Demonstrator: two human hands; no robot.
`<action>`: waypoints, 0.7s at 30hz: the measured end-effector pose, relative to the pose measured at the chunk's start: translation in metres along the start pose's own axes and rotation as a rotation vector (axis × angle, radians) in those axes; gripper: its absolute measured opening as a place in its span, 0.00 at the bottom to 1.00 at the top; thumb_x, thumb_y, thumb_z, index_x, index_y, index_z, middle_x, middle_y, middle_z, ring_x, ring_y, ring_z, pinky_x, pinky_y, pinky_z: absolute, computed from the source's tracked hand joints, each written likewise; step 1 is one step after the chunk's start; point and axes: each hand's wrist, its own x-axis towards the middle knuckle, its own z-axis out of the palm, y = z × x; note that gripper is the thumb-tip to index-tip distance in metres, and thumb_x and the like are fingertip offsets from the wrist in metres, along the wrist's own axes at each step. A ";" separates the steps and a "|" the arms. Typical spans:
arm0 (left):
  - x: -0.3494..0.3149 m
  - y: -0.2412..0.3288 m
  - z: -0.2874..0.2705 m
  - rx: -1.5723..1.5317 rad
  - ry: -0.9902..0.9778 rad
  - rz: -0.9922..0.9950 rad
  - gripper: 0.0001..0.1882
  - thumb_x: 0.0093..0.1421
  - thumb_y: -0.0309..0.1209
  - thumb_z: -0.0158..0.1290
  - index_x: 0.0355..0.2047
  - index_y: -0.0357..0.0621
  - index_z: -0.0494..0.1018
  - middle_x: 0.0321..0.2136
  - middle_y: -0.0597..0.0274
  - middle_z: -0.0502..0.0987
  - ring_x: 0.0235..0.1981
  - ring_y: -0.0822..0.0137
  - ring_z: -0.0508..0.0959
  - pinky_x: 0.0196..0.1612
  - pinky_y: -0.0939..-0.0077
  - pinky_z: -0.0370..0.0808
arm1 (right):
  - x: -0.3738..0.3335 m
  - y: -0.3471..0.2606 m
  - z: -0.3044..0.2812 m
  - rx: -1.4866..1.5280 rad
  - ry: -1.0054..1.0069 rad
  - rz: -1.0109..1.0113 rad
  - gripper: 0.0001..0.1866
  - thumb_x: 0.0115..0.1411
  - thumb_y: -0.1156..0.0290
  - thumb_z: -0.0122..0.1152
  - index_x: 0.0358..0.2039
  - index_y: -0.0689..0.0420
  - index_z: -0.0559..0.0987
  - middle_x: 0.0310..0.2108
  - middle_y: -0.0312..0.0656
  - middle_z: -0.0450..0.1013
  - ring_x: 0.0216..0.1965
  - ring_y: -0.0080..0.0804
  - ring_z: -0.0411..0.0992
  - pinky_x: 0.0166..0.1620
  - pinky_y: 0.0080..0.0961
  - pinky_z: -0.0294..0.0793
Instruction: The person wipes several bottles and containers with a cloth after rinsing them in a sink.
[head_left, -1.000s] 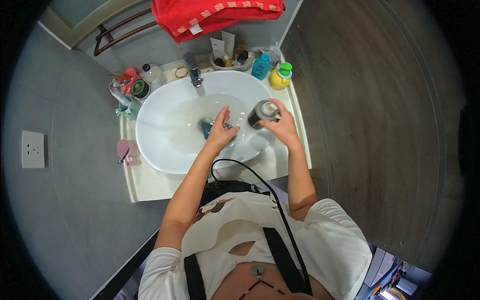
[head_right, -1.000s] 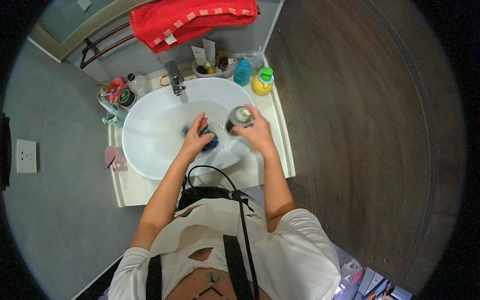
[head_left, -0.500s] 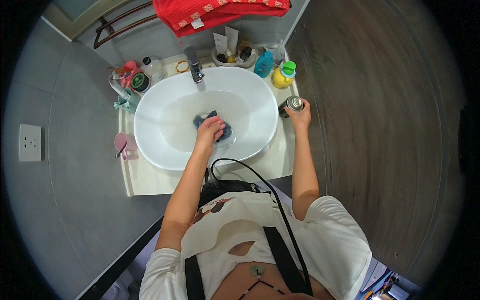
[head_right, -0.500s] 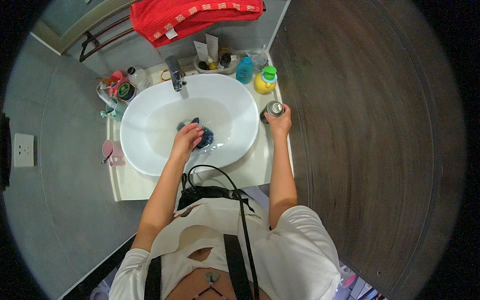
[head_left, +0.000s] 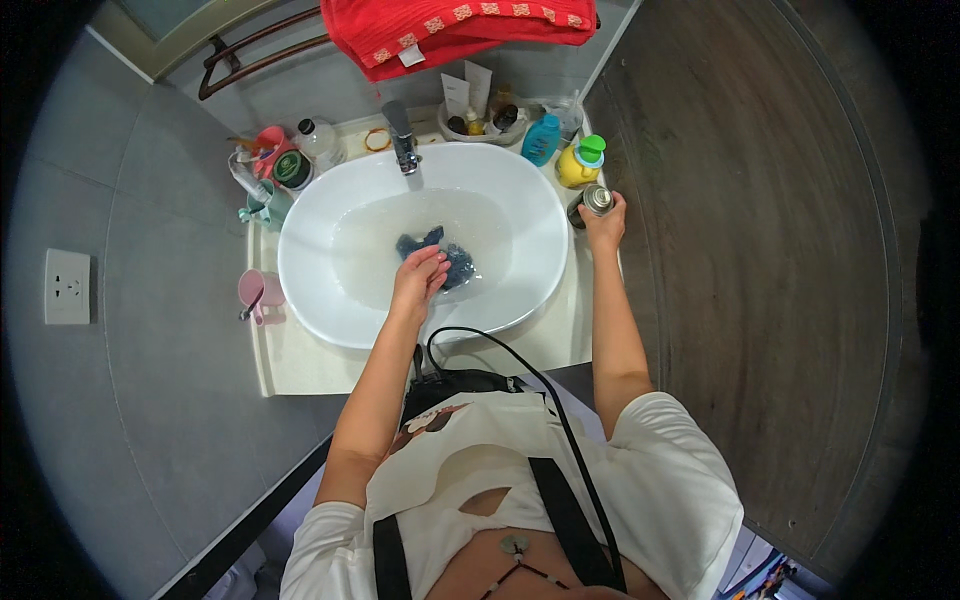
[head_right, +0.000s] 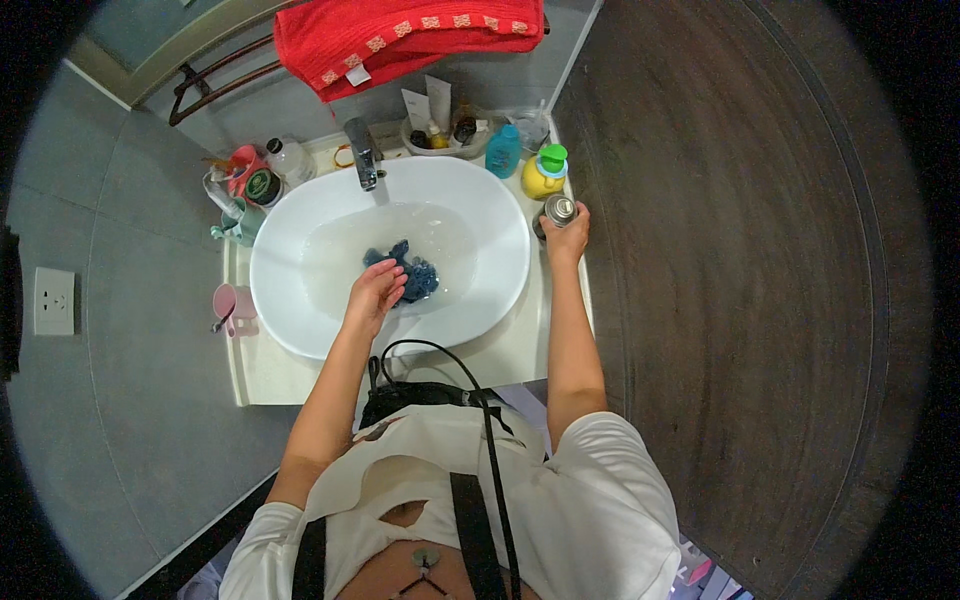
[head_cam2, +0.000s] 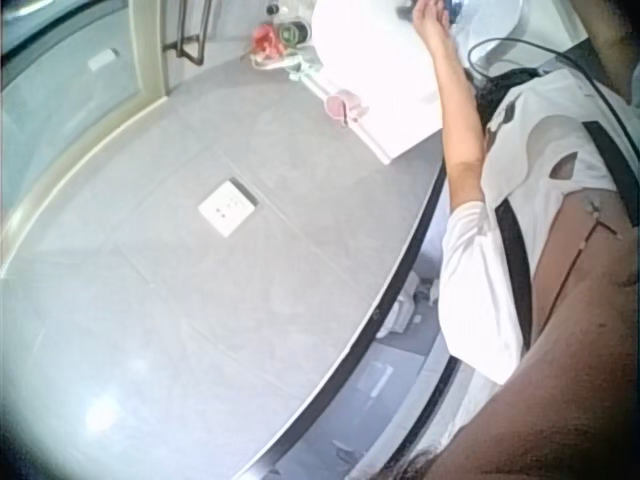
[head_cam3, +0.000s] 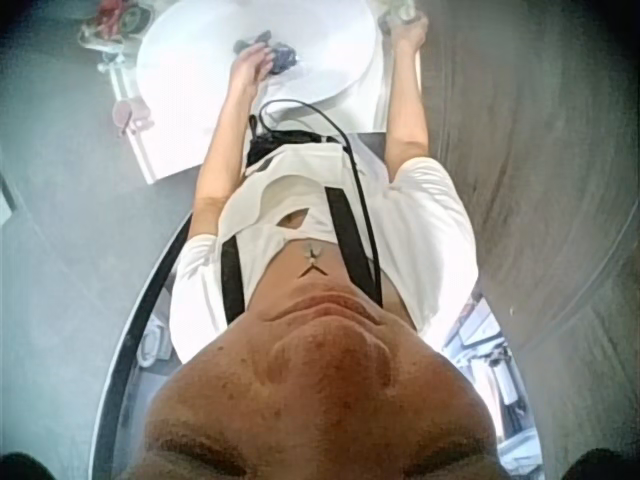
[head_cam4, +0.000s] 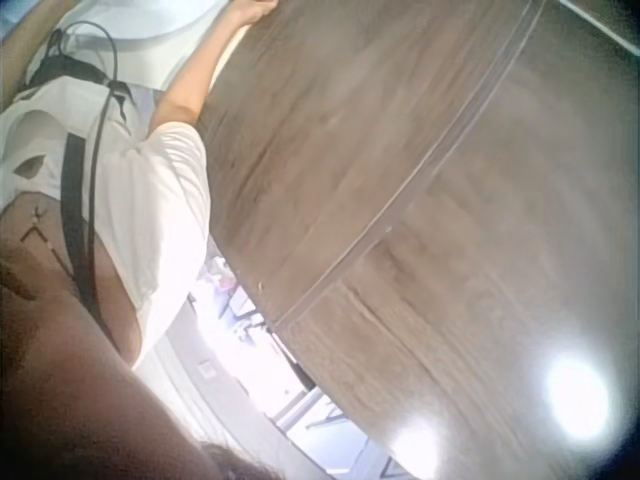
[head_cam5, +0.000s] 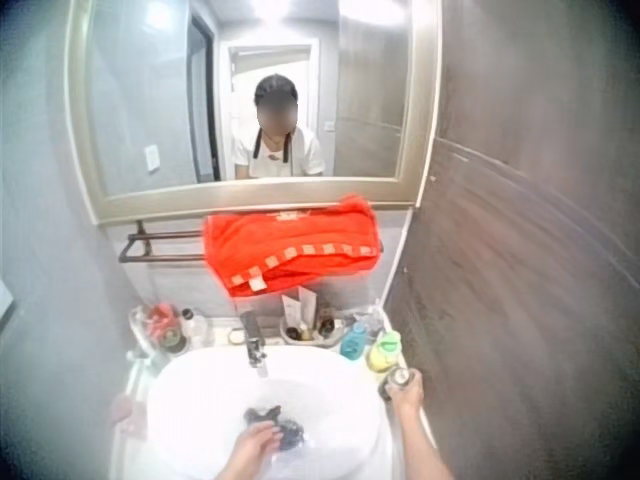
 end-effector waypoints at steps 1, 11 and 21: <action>-0.001 0.000 -0.001 -0.001 0.000 0.000 0.17 0.56 0.25 0.47 0.47 0.38 0.64 0.39 0.59 0.72 0.39 0.69 0.74 0.38 0.80 0.73 | -0.001 0.001 0.001 0.011 0.025 -0.011 0.42 0.34 0.68 0.72 0.51 0.60 0.61 0.48 0.53 0.63 0.50 0.46 0.63 0.52 0.34 0.62; -0.012 0.003 -0.033 -0.035 0.045 0.004 0.18 0.55 0.25 0.47 0.47 0.38 0.63 0.39 0.60 0.72 0.38 0.70 0.74 0.39 0.80 0.72 | -0.069 -0.025 -0.008 0.450 0.227 0.010 0.26 0.49 0.77 0.58 0.50 0.59 0.64 0.47 0.44 0.64 0.47 0.32 0.65 0.47 0.25 0.65; -0.033 0.009 -0.082 -0.122 0.145 0.067 0.17 0.56 0.26 0.46 0.46 0.40 0.64 0.40 0.58 0.71 0.40 0.67 0.74 0.41 0.77 0.71 | -0.141 -0.078 0.061 0.440 -0.476 -0.222 0.11 0.50 0.80 0.51 0.36 0.57 0.74 0.37 0.40 0.69 0.33 0.25 0.69 0.37 0.19 0.69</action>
